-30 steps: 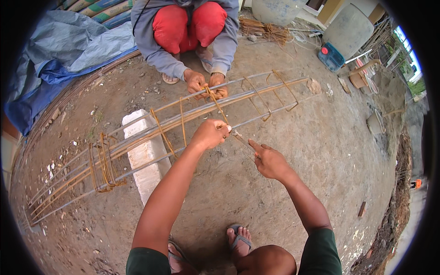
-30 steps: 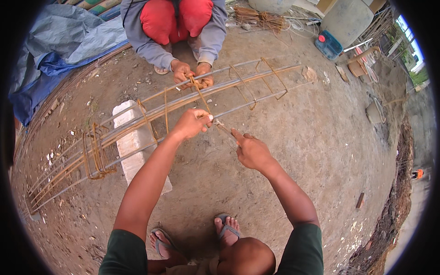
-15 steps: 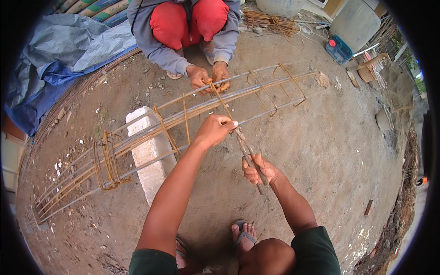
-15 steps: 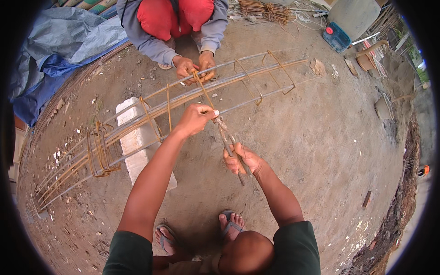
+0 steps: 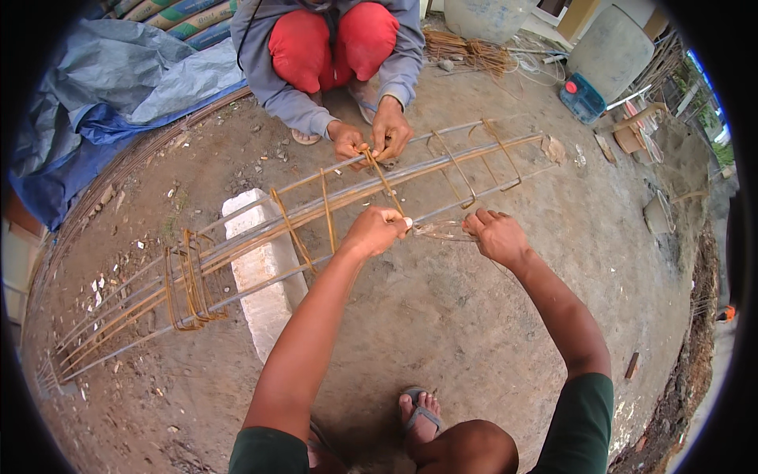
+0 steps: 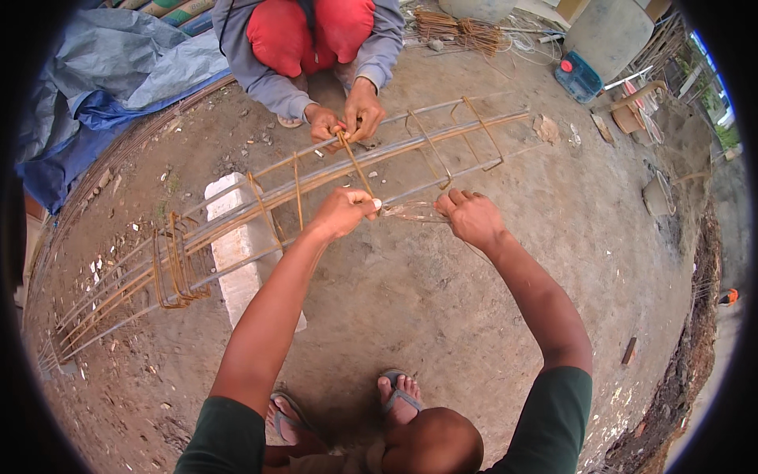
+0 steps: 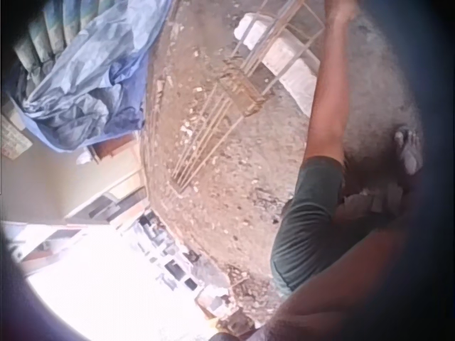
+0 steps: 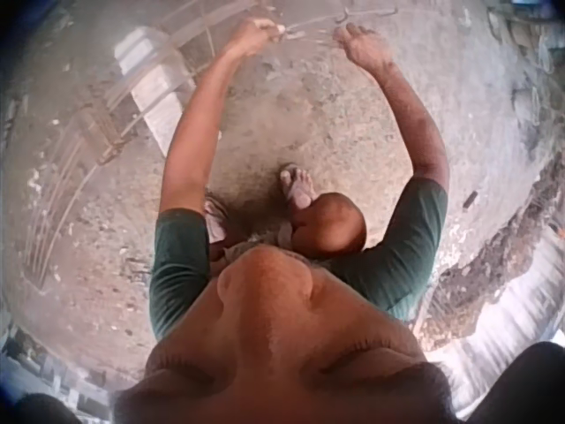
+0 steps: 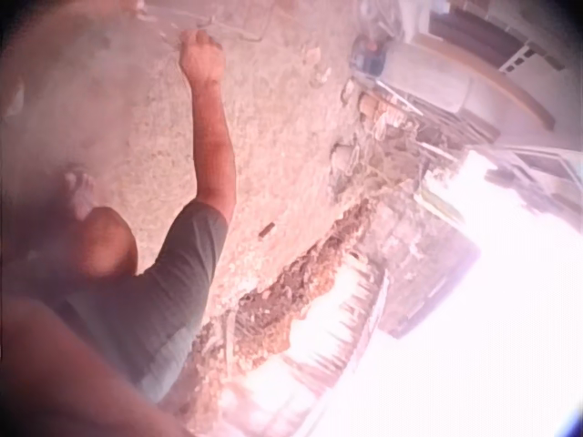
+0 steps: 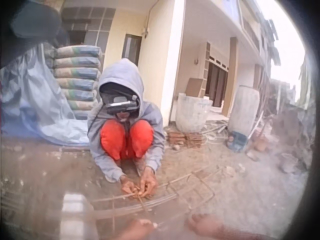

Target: The person ties wire around intersecting steel bars to form a rebar cage using pliers. They repeatedly wrap and twist wire at multiple joints while a coworker works nearby.

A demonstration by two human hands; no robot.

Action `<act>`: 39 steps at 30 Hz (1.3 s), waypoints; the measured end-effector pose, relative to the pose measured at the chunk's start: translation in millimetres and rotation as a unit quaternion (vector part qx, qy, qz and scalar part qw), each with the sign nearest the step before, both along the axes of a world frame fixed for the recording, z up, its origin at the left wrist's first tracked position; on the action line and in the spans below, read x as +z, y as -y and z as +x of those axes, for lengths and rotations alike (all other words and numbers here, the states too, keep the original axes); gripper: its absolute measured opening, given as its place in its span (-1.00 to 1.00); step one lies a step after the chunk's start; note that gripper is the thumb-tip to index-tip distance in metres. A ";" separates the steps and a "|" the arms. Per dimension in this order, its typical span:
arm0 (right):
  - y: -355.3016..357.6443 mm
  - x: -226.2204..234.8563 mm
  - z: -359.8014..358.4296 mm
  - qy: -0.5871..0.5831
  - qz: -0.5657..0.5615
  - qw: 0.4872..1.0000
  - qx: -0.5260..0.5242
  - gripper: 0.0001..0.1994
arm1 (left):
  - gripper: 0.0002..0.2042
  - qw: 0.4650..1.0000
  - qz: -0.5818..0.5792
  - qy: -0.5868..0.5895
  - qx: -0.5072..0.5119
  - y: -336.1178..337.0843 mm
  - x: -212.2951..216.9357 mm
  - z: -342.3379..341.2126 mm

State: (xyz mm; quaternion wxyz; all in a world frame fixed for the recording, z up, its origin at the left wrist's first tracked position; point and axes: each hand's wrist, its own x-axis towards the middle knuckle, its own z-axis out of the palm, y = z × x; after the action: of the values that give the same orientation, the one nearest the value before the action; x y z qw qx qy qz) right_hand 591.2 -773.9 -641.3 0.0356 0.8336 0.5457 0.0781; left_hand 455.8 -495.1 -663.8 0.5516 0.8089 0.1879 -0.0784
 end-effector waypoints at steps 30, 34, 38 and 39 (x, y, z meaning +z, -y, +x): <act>23.4 -61.4 -134.1 0.079 0.088 0.975 -0.186 -0.60 | -0.81 0.987 0.066 0.083 0.124 26.9 -7.1 -12.5; 23.5 -63.5 -112.2 -0.066 0.002 0.980 -0.187 -0.52 | -0.80 0.976 0.105 0.114 0.154 31.8 -15.6 -17.0; 37.3 -88.4 -80.5 -0.161 0.181 0.956 -0.164 -0.71 | -0.79 0.977 0.116 0.125 0.128 39.3 -1.8 -12.6; 31.7 -88.3 -93.5 -0.195 0.183 0.947 -0.176 -0.68 | -0.78 0.979 0.126 0.107 0.119 31.7 -7.0 -16.2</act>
State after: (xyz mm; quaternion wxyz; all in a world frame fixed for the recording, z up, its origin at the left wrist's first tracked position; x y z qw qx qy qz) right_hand 497.7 -805.6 -729.6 -0.2118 0.9074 0.3629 0.0050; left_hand 439.6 -526.8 -670.8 0.4675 0.8474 0.2312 0.0993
